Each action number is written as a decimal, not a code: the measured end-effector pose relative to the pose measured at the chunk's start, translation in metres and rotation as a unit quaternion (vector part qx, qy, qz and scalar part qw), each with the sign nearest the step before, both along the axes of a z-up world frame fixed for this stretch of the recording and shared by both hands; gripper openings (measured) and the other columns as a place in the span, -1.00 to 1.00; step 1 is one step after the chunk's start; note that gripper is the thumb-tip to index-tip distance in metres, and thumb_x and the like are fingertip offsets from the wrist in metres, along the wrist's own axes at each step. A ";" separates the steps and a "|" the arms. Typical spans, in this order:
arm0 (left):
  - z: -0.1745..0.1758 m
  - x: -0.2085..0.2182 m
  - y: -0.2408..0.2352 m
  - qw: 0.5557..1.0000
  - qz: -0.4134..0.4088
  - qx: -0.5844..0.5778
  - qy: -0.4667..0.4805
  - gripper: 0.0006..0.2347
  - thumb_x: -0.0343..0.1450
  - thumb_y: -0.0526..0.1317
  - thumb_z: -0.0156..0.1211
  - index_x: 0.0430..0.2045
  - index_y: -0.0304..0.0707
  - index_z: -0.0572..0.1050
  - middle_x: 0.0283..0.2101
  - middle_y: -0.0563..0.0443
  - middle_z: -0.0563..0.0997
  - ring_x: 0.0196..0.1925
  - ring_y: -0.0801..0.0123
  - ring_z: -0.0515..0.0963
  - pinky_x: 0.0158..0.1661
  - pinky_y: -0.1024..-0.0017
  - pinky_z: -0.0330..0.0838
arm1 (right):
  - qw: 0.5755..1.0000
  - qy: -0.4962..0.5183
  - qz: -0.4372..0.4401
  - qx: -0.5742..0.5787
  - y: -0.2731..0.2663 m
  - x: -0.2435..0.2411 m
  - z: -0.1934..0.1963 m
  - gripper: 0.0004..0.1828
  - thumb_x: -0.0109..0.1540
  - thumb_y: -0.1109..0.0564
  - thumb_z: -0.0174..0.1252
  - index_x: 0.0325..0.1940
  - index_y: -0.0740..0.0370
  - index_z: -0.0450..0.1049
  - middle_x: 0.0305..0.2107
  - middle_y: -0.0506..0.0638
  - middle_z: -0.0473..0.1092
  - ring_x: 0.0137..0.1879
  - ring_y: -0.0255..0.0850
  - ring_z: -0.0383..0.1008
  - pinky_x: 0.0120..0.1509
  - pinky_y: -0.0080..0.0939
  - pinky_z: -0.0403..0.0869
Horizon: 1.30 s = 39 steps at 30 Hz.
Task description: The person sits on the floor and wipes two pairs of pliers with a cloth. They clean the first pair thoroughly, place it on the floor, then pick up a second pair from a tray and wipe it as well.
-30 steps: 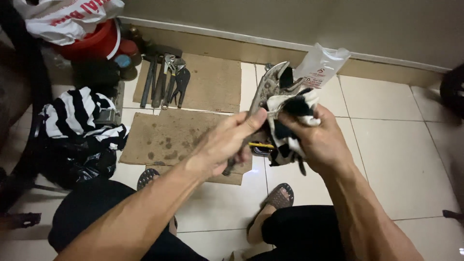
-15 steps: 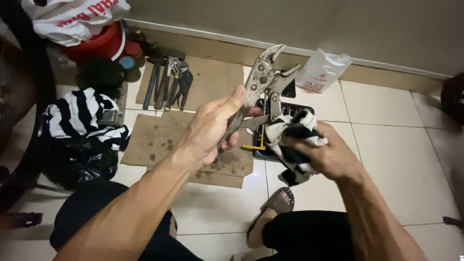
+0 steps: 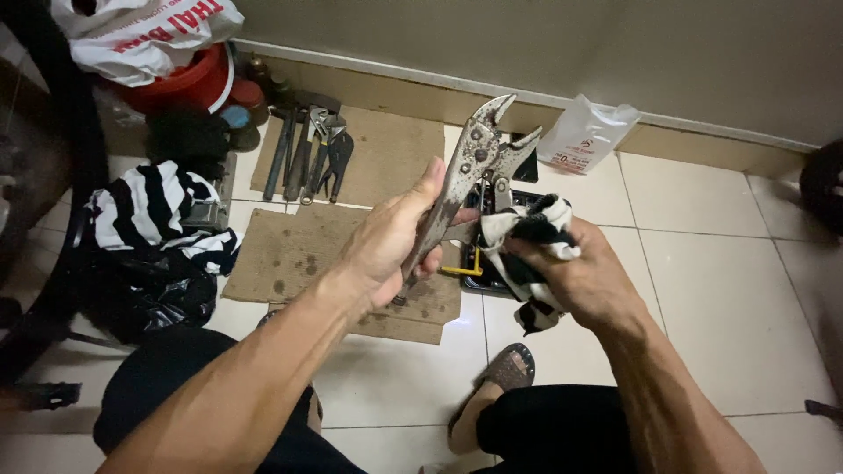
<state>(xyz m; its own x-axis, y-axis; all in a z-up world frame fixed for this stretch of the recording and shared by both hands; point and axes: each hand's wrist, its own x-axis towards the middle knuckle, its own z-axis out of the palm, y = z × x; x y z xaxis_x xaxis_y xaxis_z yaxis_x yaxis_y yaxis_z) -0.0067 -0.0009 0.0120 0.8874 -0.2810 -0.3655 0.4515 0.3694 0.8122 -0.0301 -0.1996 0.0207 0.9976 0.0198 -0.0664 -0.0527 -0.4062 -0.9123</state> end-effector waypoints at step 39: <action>0.016 0.008 -0.009 0.965 0.166 0.199 -0.049 -0.18 -0.12 0.36 0.09 -0.05 -0.15 0.33 -0.18 0.06 0.52 -0.10 0.35 0.54 0.03 0.34 0.49 | 0.991 -0.034 0.096 -0.091 0.059 -0.029 0.002 -0.41 0.12 0.17 0.11 0.27 0.10 0.34 -0.19 -0.04 0.51 -0.13 -0.26 0.51 -0.09 -0.28 0.57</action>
<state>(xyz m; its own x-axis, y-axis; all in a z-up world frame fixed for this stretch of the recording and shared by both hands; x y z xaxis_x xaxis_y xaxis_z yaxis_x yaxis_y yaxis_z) 0.0009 -0.0097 0.0277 0.9401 0.1699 -0.2955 0.2756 0.1310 0.9523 -0.0589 -0.1407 0.0230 0.9790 0.2030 -0.0187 0.1006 -0.5609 -0.8218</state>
